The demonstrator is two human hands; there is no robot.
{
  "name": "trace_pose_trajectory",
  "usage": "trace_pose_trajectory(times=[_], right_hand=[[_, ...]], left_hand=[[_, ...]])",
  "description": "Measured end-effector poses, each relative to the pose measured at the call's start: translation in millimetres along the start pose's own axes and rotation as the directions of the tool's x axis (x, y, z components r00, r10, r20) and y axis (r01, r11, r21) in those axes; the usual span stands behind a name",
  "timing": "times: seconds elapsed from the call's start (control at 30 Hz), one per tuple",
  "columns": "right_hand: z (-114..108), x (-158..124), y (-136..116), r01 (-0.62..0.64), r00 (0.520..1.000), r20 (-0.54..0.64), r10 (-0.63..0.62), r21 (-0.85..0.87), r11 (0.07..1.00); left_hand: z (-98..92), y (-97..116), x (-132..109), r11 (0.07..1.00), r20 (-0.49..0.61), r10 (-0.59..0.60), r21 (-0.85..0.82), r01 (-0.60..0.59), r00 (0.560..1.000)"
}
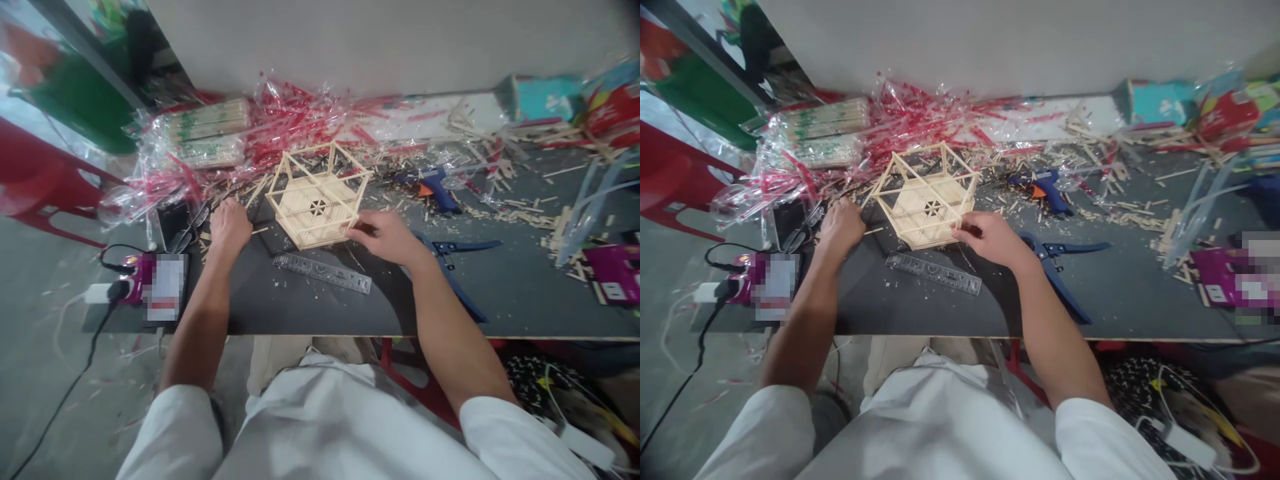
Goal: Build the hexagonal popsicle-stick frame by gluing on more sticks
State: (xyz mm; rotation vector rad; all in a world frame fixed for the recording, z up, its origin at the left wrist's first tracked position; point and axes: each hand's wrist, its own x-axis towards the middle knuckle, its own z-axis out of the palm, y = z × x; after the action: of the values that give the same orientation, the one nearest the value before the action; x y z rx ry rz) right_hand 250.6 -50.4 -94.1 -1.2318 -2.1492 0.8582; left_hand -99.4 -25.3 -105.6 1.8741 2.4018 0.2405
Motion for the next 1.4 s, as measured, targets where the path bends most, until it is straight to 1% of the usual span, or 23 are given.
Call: trace_pose_trajectory(times=[0.07,0.17,0.2,0.27,0.37,0.4,0.47,0.5,0.57,0.63,0.7,0.77,0.8,0.87,0.93,1.0,1.13,1.27,1.4], right_hand=[[5,0,1,-0.013,1.000,0.007,0.013,-0.031,0.999],[10,0,2,-0.033,0.999,0.008,0.034,-0.055,0.998],[11,0,2,-0.032,0.999,0.004,0.033,-0.062,0.998],[12,0,0,-0.032,0.999,-0.009,0.031,-0.075,0.997],[7,-1,-2,-0.033,0.999,0.006,0.034,-0.087,0.996],[3,-3,-2,-0.031,0.999,0.026,0.034,-0.084,0.996],[-8,-6,-1,-0.045,0.998,0.048,0.048,-0.067,0.997],[-15,-8,-1,-0.065,0.997,0.036,0.067,-0.060,0.996],[-26,-12,-2,-0.118,0.992,-0.050,0.115,-0.059,0.991],[-32,-14,-6,-0.140,0.974,-0.191,0.126,-0.063,0.988],[-29,-13,-13,-0.127,0.934,-0.344,0.094,-0.074,0.989],[-19,-9,-22,-0.090,0.889,-0.457,0.033,-0.104,0.990],[-13,-7,-26,-0.061,0.872,-0.489,-0.009,-0.128,0.990],[1,-3,-34,0.010,0.850,-0.517,-0.101,-0.175,0.984],[11,0,-40,0.049,0.835,-0.530,-0.150,-0.199,0.979],[17,0,-43,0.041,0.829,-0.541,-0.143,-0.196,0.980],[20,0,-44,0.016,0.820,-0.564,-0.100,-0.151,0.988],[22,1,-41,0.088,0.808,-0.571,-0.146,-0.129,0.988],[22,3,-40,0.055,0.816,-0.565,-0.121,-0.134,0.990]], left_hand=[[-7.4,-4,-5,0.999,-0.043,-0.034,-0.034,0.033,0.999],[-25.5,-14,-25,0.980,-0.155,-0.090,-0.187,0.060,0.984],[-33.0,-17,-36,0.972,-0.181,-0.095,-0.228,0.052,0.979],[-48.4,-18,-61,0.972,-0.235,-0.080,-0.235,0.024,0.969],[-66.5,-11,-103,0.977,-0.259,-0.051,-0.214,-0.006,0.964],[-70.3,-6,-117,0.975,-0.267,-0.034,-0.219,-0.027,0.963],[-74.6,6,-140,0.958,-0.241,0.065,-0.258,-0.128,0.968],[-75.4,12,-148,0.942,-0.217,0.116,-0.284,-0.176,0.969],[-75.2,25,-159,0.915,-0.141,0.185,-0.335,-0.223,0.973],[-73.2,38,-160,0.902,-0.065,0.224,-0.365,-0.232,0.972],[-70.0,49,-155,0.905,-0.023,0.239,-0.357,-0.231,0.971],[-66.1,59,-149,0.919,-0.018,0.243,-0.315,-0.236,0.970],[-64.0,64,-147,0.928,-0.035,0.240,-0.286,-0.240,0.970],[-59.7,71,-144,0.942,-0.095,0.228,-0.231,-0.244,0.969],[-56.0,76,-144,0.949,-0.144,0.209,-0.209,-0.236,0.967],[-53.6,78,-143,0.950,-0.142,0.196,-0.216,-0.224,0.970],[-53.1,78,-138,0.961,-0.103,0.178,-0.196,-0.195,0.979],[-53.7,76,-133,0.960,-0.133,0.200,-0.172,-0.221,0.971],[-52.1,77,-132,0.945,-0.160,0.206,-0.222,-0.239,0.965]])
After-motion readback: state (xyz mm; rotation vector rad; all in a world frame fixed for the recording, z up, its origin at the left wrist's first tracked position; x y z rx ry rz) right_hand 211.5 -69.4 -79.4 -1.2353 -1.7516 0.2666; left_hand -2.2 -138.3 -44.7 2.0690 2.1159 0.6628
